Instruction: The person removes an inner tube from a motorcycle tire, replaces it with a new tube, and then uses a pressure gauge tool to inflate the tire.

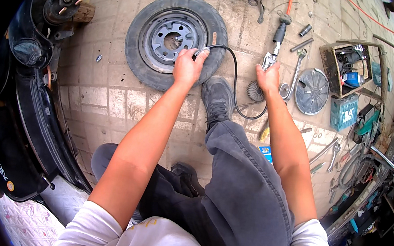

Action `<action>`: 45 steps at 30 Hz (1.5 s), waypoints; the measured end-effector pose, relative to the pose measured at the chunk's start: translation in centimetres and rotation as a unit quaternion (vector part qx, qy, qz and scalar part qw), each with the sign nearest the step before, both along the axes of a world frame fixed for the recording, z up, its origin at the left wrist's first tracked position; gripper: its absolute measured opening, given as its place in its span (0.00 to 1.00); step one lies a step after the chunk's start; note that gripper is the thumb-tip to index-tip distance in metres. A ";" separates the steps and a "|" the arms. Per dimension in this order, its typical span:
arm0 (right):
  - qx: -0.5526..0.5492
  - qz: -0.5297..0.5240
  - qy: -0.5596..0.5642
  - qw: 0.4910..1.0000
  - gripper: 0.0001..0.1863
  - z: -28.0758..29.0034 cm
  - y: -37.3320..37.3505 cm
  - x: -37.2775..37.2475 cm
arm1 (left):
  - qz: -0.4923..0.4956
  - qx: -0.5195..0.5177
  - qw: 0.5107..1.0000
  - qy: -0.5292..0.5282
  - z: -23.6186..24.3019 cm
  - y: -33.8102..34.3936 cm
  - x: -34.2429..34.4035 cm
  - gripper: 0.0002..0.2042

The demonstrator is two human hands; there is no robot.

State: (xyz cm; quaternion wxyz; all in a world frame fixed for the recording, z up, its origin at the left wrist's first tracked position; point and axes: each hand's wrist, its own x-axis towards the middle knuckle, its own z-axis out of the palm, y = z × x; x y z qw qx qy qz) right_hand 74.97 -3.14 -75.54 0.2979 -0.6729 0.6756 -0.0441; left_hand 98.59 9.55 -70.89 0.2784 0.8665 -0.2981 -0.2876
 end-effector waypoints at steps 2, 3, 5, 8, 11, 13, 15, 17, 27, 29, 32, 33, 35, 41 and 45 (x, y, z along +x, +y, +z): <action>0.005 -0.015 -0.051 0.999 0.32 -0.5 -0.7 -0.8 | -0.005 -0.004 1.000 0.005 0.0 -0.5 -0.6 0.25; 0.021 -0.031 -0.106 0.994 0.32 -0.7 -1.4 -1.6 | -0.008 -0.009 1.000 0.003 0.0 -0.9 -1.0 0.25; 0.083 -0.096 -0.228 0.965 0.29 0.8 -1.6 -0.9 | -0.010 -0.012 1.000 -0.003 -0.3 -0.6 -0.6 0.26; 0.289 -0.223 -0.516 0.775 0.27 5.1 -2.5 0.3 | -0.025 -0.019 0.999 -0.025 -1.5 0.1 0.4 0.26; 0.413 -0.149 -0.724 0.532 0.38 7.0 -4.4 -1.0 | -0.024 -0.037 0.999 -0.030 -2.0 0.0 0.3 0.27; 0.429 -0.089 -0.782 0.442 0.47 8.5 -4.8 -1.4 | -0.028 -0.023 0.999 -0.022 -2.0 -0.2 0.1 0.29; 0.428 -0.046 -0.813 0.393 0.56 9.9 -4.8 -0.8 | -0.026 -0.018 0.999 -0.028 -2.0 -0.1 0.3 0.30; 0.413 -0.038 -0.829 0.376 0.58 11.1 -4.8 -0.8 | -0.025 -0.019 0.999 -0.028 -2.2 -0.2 0.3 0.30; 0.426 0.067 -0.822 0.371 0.57 13.6 -5.0 0.6 | -0.020 -0.012 1.000 -0.004 -1.8 -0.1 0.3 0.31; 0.423 0.066 -0.809 0.403 0.62 13.6 -4.7 1.1 | -0.019 -0.011 1.000 -0.001 -1.5 -0.1 0.2 0.31; 0.434 0.068 -0.798 0.413 0.63 13.9 -4.4 1.8 | -0.018 -0.050 0.998 -0.022 -1.3 -0.2 -0.1 0.29; 0.432 0.074 -0.797 0.416 0.61 13.9 -4.5 1.8 | -0.023 -0.053 0.998 -0.025 -1.4 -0.3 -0.1 0.29; 0.433 0.084 -0.798 0.411 0.56 14.1 -4.5 1.9 | -0.028 -0.049 0.998 -0.025 -1.7 -0.3 -0.1 0.29; 0.437 0.091 -0.809 0.384 0.44 13.7 -4.4 2.7 | -0.031 -0.032 0.999 -0.025 -2.2 0.0 0.5 0.29; 0.432 0.080 -0.818 0.372 0.42 13.6 -4.3 2.8 | -0.030 -0.050 0.997 -0.059 -2.2 0.3 0.8 0.26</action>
